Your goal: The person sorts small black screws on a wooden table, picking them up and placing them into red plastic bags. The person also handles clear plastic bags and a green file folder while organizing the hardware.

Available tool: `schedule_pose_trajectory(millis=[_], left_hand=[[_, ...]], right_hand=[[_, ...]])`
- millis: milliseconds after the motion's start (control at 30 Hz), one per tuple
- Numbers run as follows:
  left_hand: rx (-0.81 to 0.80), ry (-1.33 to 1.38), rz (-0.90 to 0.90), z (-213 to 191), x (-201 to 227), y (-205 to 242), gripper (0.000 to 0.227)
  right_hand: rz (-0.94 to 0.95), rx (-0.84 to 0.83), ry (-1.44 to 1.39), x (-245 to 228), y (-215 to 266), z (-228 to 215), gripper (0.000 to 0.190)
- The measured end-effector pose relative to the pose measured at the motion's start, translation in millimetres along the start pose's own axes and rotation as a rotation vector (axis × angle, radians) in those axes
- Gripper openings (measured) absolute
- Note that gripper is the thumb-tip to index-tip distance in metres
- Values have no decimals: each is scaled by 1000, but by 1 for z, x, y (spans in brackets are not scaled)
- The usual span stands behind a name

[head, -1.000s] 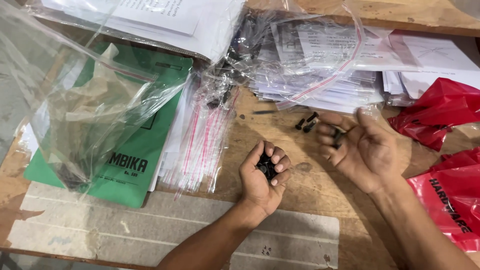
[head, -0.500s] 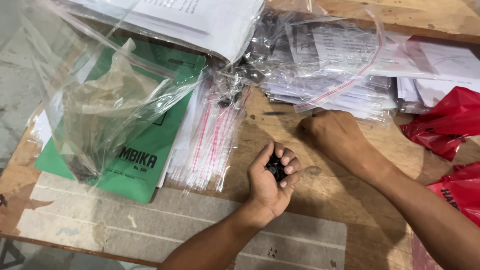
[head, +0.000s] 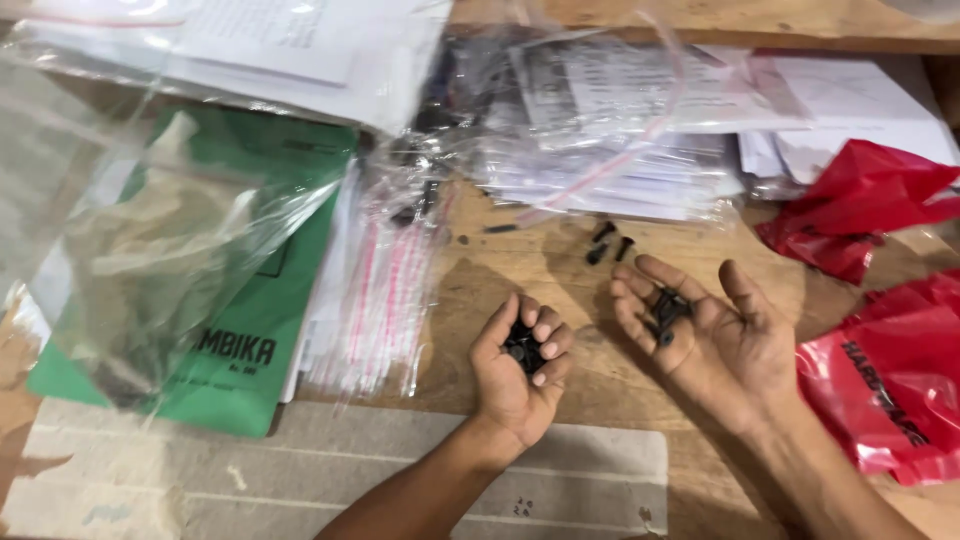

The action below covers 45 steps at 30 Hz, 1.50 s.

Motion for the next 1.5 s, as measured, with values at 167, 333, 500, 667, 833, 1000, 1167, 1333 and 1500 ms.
schedule_pose_trajectory(millis=[167, 333, 500, 667, 833, 1000, 1167, 1333, 1500], left_hand=[[-40, 21, -60, 2, -16, 4, 29], [13, 65, -68, 8, -26, 12, 32], [67, 97, -27, 18, -40, 17, 38], [16, 199, 65, 40, -60, 16, 47], [68, 271, 191, 43, -82, 9, 51], [170, 42, 167, 41, -125, 1, 51], [226, -8, 94, 47, -145, -8, 47], [69, -175, 245, 65, -162, -10, 45], [-95, -1086, 390, 128, -177, 2, 67]], right_hand=[[16, -92, -289, 4, 21, -14, 89], [-15, -169, -363, 1, 31, -14, 104], [36, -338, -553, -4, 38, -6, 106], [22, -403, -591, -9, 44, 0, 106], [-174, -119, -390, -17, 47, -9, 99], [-401, -134, 215, -6, 57, -33, 75], [-620, -149, 912, -17, 77, -22, 67], [-643, 116, 106, -44, 91, -51, 59], [-420, 237, -280, -35, 86, -113, 55]])
Point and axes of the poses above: each hand's wrist, its own y-axis away from the middle knuckle, its own z-axis out of the palm, x = y × z, the point moved 7 cm from there along -y, towards the middle knuckle, and after that the axes turned 6 degrees about -y, right-handed, at the moved point
